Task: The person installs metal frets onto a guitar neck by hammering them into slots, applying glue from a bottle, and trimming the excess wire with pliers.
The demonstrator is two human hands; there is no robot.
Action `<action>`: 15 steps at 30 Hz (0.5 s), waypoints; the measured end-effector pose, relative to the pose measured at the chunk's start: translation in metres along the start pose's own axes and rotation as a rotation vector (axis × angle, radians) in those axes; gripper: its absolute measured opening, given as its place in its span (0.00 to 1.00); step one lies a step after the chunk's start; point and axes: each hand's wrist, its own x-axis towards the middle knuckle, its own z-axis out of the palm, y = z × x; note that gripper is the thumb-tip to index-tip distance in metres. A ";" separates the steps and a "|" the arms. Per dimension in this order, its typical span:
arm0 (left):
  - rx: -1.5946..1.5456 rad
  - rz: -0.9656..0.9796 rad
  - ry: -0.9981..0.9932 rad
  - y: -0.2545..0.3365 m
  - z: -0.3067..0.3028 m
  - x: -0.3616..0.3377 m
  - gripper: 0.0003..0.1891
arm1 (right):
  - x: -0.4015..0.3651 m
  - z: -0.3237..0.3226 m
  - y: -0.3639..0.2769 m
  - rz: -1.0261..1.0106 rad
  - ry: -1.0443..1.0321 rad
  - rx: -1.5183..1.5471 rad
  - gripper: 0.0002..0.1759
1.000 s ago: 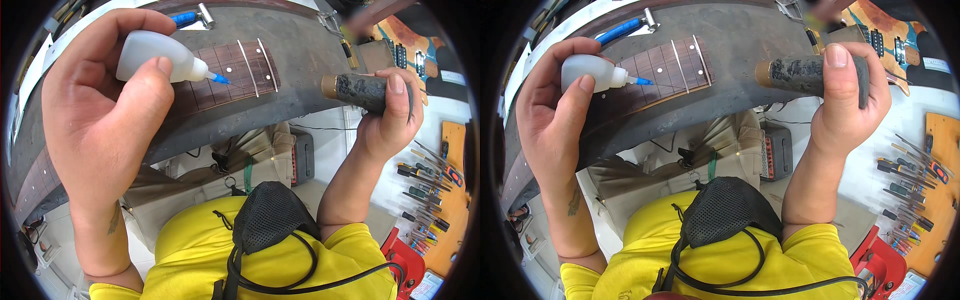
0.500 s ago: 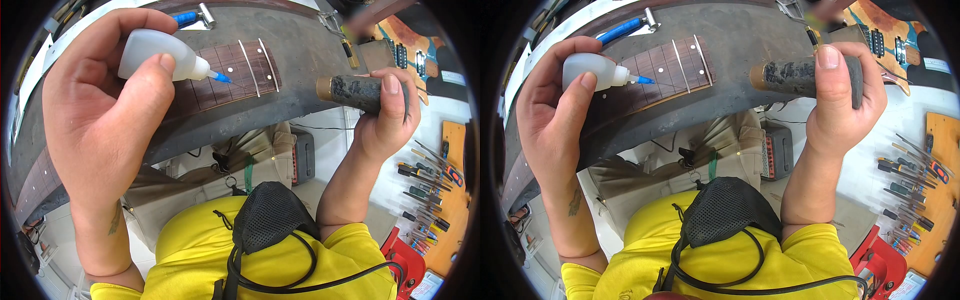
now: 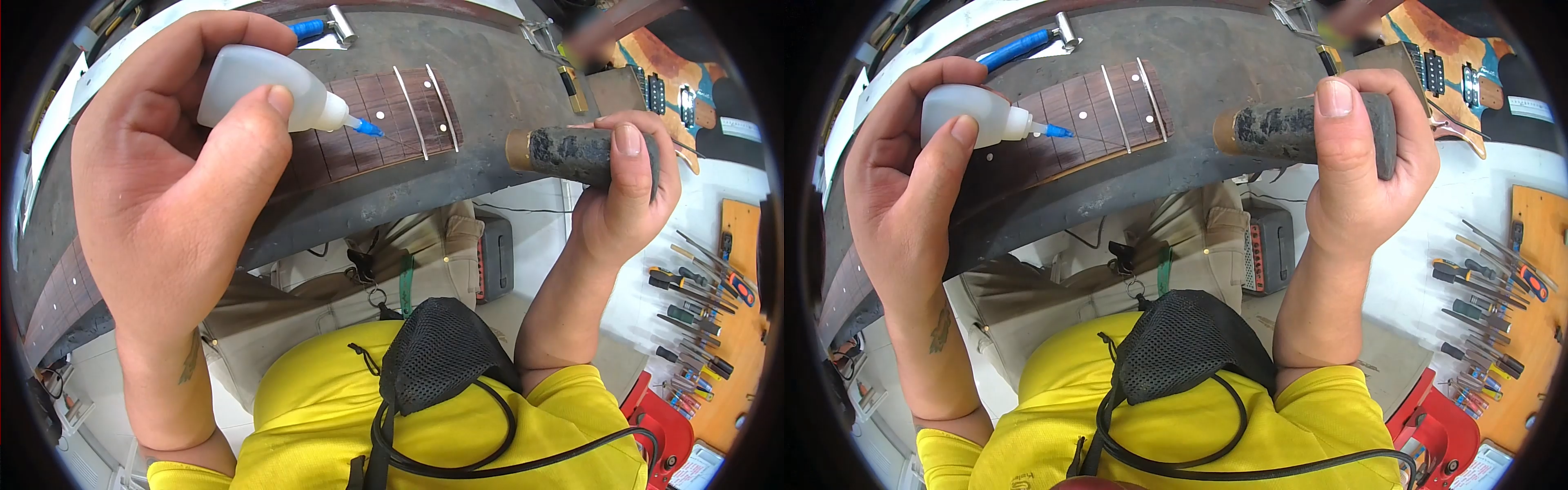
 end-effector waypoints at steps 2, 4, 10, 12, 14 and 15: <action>0.045 -0.004 -0.009 0.001 -0.001 0.000 0.16 | -0.001 0.002 -0.001 0.010 0.003 0.005 0.15; 0.068 0.016 -0.009 0.000 -0.002 0.001 0.16 | -0.002 0.002 -0.001 0.002 -0.004 0.005 0.15; 0.092 0.032 -0.003 0.000 -0.001 0.000 0.16 | -0.002 0.004 -0.002 0.004 -0.018 -0.017 0.16; 0.097 0.031 0.004 0.001 0.000 0.000 0.16 | -0.003 0.005 -0.003 0.011 -0.020 -0.016 0.16; 0.096 0.030 -0.001 0.001 0.000 0.000 0.16 | -0.003 0.006 -0.002 0.018 -0.021 -0.015 0.16; 0.096 0.030 -0.001 0.001 0.000 0.000 0.16 | -0.003 0.006 -0.002 0.010 -0.028 -0.016 0.16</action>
